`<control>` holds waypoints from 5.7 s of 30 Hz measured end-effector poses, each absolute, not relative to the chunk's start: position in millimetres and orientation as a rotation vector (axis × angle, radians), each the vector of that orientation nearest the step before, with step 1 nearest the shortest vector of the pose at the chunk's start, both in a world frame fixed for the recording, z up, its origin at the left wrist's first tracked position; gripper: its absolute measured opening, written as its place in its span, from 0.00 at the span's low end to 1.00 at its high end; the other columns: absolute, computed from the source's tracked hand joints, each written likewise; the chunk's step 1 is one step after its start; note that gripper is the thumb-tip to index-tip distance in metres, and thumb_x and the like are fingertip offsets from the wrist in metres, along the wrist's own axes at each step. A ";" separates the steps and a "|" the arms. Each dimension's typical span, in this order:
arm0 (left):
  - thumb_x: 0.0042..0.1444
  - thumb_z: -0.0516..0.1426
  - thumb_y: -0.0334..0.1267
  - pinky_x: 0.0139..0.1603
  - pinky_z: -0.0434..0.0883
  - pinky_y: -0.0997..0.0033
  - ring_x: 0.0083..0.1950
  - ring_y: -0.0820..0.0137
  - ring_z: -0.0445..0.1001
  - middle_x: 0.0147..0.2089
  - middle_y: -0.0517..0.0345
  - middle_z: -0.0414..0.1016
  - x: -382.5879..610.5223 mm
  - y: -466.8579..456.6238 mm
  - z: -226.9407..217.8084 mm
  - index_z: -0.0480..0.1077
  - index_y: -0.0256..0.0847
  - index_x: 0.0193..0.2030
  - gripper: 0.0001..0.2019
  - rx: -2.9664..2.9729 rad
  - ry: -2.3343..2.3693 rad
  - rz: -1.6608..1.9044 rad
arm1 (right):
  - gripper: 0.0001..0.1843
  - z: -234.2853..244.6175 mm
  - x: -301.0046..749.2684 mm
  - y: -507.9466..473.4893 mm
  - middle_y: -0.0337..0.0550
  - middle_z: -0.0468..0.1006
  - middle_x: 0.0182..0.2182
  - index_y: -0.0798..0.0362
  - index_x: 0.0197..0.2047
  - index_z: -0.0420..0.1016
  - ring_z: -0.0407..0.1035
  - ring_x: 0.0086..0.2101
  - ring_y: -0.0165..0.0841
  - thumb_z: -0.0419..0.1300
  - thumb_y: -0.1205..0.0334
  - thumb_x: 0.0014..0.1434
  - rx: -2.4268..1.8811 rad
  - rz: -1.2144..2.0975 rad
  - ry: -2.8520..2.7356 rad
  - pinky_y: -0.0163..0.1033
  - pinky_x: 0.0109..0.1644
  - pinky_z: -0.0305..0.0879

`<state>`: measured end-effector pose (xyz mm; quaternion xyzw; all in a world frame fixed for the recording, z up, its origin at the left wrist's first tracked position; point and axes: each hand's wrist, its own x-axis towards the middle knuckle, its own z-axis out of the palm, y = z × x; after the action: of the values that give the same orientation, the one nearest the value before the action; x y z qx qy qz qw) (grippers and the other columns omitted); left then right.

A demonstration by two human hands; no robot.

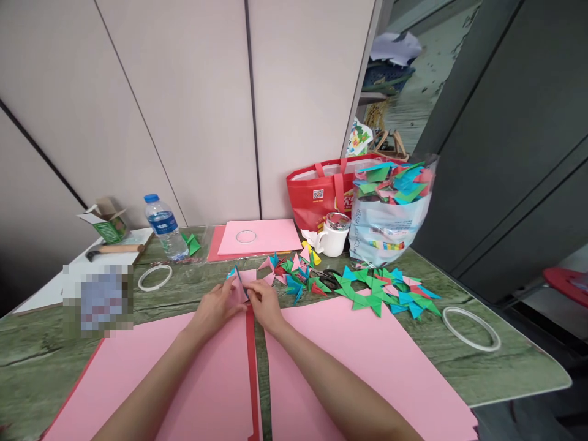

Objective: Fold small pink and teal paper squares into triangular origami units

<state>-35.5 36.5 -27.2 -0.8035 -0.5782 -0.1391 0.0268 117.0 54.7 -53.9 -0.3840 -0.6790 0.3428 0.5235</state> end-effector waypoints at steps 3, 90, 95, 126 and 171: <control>0.54 0.51 0.47 0.31 0.65 0.71 0.40 0.61 0.72 0.38 0.50 0.73 -31.6 34.0 -25.0 0.45 0.39 0.61 0.31 -2.447 -1.752 -0.425 | 0.14 -50.1 116.0 50.8 0.44 0.74 0.36 0.49 0.38 0.76 0.69 0.37 0.32 0.52 0.71 0.54 -0.885 0.793 -1.697 0.39 0.41 0.65; 0.56 0.48 0.34 0.52 0.62 0.60 0.49 0.63 0.69 0.45 0.49 0.73 -31.8 35.0 -30.6 0.50 0.40 0.61 0.25 -2.492 -1.641 -0.421 | 0.12 -58.4 117.4 53.7 0.44 0.69 0.29 0.52 0.34 0.73 0.66 0.28 0.32 0.50 0.71 0.52 -1.241 0.422 -1.677 0.36 0.32 0.63; 0.57 0.47 0.35 0.36 0.69 0.69 0.49 0.64 0.69 0.48 0.48 0.72 -33.1 36.0 -32.5 0.52 0.41 0.60 0.22 -2.483 -1.760 -0.351 | 0.12 -41.3 127.6 54.7 0.44 0.66 0.29 0.53 0.35 0.74 0.65 0.30 0.33 0.50 0.70 0.53 -1.155 0.292 -1.610 0.38 0.34 0.63; 0.57 0.48 0.40 0.32 0.66 0.74 0.28 0.71 0.71 0.34 0.55 0.76 -41.6 37.4 -30.5 0.70 0.38 0.43 0.14 -1.673 -2.018 -1.653 | 0.11 -58.7 115.2 56.7 0.46 0.73 0.34 0.54 0.35 0.75 0.69 0.26 0.31 0.52 0.69 0.51 -1.097 0.712 -1.592 0.37 0.31 0.69; 0.57 0.47 0.31 0.34 0.67 0.68 0.37 0.61 0.76 0.41 0.46 0.76 -48.5 53.1 -39.7 0.60 0.33 0.52 0.16 -2.303 -2.015 -0.730 | 0.16 -47.9 106.6 55.7 0.47 0.76 0.38 0.57 0.38 0.72 0.71 0.39 0.36 0.60 0.64 0.43 -0.859 1.355 -0.910 0.44 0.43 0.69</control>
<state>-48.5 53.1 -39.7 -0.7320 -0.6406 -0.2320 -0.0023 106.6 55.7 -47.9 -0.3712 -0.3932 0.5854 0.6040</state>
